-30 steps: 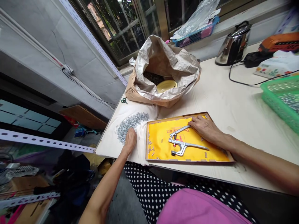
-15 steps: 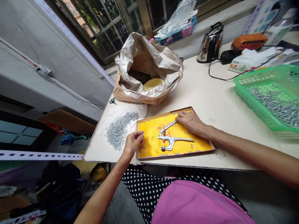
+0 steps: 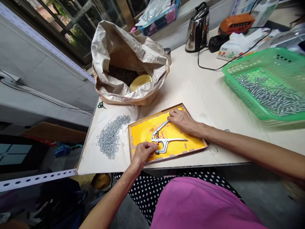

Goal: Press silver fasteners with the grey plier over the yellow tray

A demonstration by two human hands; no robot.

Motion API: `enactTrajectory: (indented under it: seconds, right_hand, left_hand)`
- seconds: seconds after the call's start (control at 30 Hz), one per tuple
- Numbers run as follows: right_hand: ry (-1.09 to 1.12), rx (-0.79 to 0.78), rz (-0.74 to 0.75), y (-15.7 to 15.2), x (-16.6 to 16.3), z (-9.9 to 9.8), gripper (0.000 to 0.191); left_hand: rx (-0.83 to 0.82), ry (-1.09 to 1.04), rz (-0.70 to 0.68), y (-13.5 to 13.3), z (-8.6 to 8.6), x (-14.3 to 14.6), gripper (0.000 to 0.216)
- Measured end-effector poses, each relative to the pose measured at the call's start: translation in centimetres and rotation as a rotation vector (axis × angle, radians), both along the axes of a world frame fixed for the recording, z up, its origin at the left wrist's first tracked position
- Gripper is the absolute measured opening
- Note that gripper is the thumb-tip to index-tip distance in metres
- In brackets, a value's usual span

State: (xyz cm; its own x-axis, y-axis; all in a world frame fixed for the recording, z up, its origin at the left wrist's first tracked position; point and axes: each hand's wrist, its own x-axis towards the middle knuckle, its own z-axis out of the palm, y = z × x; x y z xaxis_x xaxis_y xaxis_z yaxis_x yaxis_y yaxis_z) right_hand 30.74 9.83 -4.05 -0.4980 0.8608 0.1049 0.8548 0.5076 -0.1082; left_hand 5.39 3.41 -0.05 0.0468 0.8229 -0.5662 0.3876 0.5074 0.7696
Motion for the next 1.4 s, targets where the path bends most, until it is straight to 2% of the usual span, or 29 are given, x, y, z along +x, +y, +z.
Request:
enactTrajectory:
  seconds: [0.23, 0.53, 0.9, 0.97, 1.1, 1.17, 1.23, 1.3, 1.4]
  right_hand:
    - [-0.006, 0.033, -0.024, 0.0, -0.1, -0.3, 0.024]
    - [0.008, 0.010, -0.018, -0.2, -0.1, 0.1, 0.025]
    - [0.073, -0.041, 0.027, -2.6, 0.2, 0.6, 0.023]
    - [0.079, -0.019, 0.039, -3.5, 0.2, 1.0, 0.039]
    - [0.047, -0.003, 0.068, -5.1, 0.2, 1.6, 0.087]
    - [0.031, -0.007, 0.058, -5.7, 0.2, 1.6, 0.096]
    - [0.019, 0.000, 0.041, -6.0, 0.1, 1.5, 0.096]
    - [0.014, 0.006, 0.027, -6.2, 0.0, 1.5, 0.090]
    - [0.014, -0.018, 0.035, -6.3, -0.2, 1.7, 0.076]
  left_hand:
    - [-0.134, 0.107, 0.000, 0.5, 0.3, 0.4, 0.028]
    - [-0.178, 0.188, -0.163, 1.4, 0.4, 0.2, 0.026]
    - [-0.183, 0.213, -0.163, 0.1, 0.5, -0.5, 0.028]
    - [-0.165, 0.227, -0.182, 0.0, 0.4, -0.6, 0.029]
    - [-0.152, 0.242, -0.204, 0.1, 0.2, -0.6, 0.027]
    - [-0.154, 0.261, -0.218, 0.1, 0.2, -0.6, 0.025]
    - [-0.150, 0.305, -0.262, -0.1, 0.3, -0.7, 0.026]
    - [-0.047, 0.394, -0.323, -0.6, 0.5, -0.7, 0.026]
    - [0.355, 0.565, -0.409, -1.7, 0.8, -0.2, 0.015]
